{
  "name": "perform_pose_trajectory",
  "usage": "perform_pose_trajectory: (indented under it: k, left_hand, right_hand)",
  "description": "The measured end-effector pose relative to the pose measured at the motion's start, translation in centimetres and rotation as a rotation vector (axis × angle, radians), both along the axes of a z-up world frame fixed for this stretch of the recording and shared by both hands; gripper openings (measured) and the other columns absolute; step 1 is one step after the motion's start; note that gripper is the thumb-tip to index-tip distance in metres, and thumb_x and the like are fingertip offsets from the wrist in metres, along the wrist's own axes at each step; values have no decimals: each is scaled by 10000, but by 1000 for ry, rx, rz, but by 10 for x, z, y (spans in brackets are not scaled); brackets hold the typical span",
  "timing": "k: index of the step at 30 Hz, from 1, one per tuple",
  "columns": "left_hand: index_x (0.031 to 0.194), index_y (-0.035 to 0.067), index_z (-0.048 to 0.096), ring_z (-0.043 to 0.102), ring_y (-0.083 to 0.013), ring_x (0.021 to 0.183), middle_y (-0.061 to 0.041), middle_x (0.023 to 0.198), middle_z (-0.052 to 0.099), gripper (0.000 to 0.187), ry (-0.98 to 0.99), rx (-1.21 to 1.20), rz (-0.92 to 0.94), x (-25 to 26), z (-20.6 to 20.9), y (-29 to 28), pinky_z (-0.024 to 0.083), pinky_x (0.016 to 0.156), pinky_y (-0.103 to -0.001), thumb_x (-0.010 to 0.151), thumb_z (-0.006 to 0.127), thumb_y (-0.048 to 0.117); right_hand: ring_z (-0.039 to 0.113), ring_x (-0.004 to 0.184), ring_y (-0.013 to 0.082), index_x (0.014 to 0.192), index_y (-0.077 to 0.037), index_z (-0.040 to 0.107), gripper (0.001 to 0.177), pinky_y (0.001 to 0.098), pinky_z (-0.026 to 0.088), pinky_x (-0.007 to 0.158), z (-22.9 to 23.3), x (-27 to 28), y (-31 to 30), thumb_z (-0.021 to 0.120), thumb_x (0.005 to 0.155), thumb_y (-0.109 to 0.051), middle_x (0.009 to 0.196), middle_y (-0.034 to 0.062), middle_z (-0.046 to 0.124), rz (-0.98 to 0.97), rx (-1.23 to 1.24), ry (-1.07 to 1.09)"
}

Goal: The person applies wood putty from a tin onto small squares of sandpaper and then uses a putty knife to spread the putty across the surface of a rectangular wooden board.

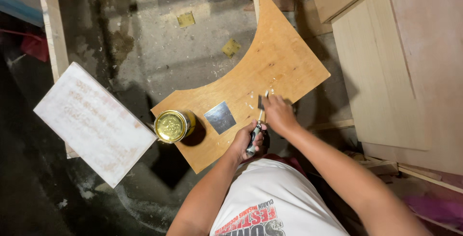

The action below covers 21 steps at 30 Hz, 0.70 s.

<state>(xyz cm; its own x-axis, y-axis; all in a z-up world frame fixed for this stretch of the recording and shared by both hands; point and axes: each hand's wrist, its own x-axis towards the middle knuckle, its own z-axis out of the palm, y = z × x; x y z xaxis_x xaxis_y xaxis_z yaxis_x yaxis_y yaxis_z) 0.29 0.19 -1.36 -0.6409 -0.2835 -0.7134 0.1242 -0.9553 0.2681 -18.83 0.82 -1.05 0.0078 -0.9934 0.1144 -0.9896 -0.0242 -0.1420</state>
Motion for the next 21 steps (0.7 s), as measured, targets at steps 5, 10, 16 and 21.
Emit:
perform_pose_trajectory:
  k: [5, 10, 16, 21]
  left_hand:
    - [1191, 85, 663, 465, -81, 436, 1, 662, 444, 473, 93, 134, 76, 3, -3, 5, 512, 369, -271, 1171, 514, 534]
    - [1187, 74, 668, 480, -91, 434, -15, 666, 465, 467, 144, 174, 112, -1, -14, 4, 509, 377, -276, 1165, 537, 522]
    - [1217, 86, 670, 467, -87, 421, -7, 673, 464, 488, 111, 175, 86, 2, -22, 7, 484, 360, -275, 1155, 549, 555]
    - [1223, 79, 660, 471, -84, 420, -4, 677, 461, 498, 84, 149, 84, 4, -16, 8, 479, 354, -272, 1159, 539, 558]
  right_hand:
    - [645, 1017, 337, 1277, -37, 707, 318, 509, 622, 682, -4, 0, -3, 620, 975, -83, 1011, 114, 635, -47, 88, -120]
    - [659, 1008, 329, 1217, -89, 701, 270, 515, 632, 689, -28, -19, -17, 607, 967, -121, 979, 78, 613, -90, 85, -71]
    - [666, 1007, 336, 1214, -121, 722, 277, 500, 626, 737, -14, -17, -18, 606, 963, -120, 966, 65, 613, -44, 100, -67]
    - [680, 983, 311, 1153, -136, 722, 225, 469, 623, 707, -5, -14, -14, 599, 966, -136, 938, 55, 621, -5, 99, -18]
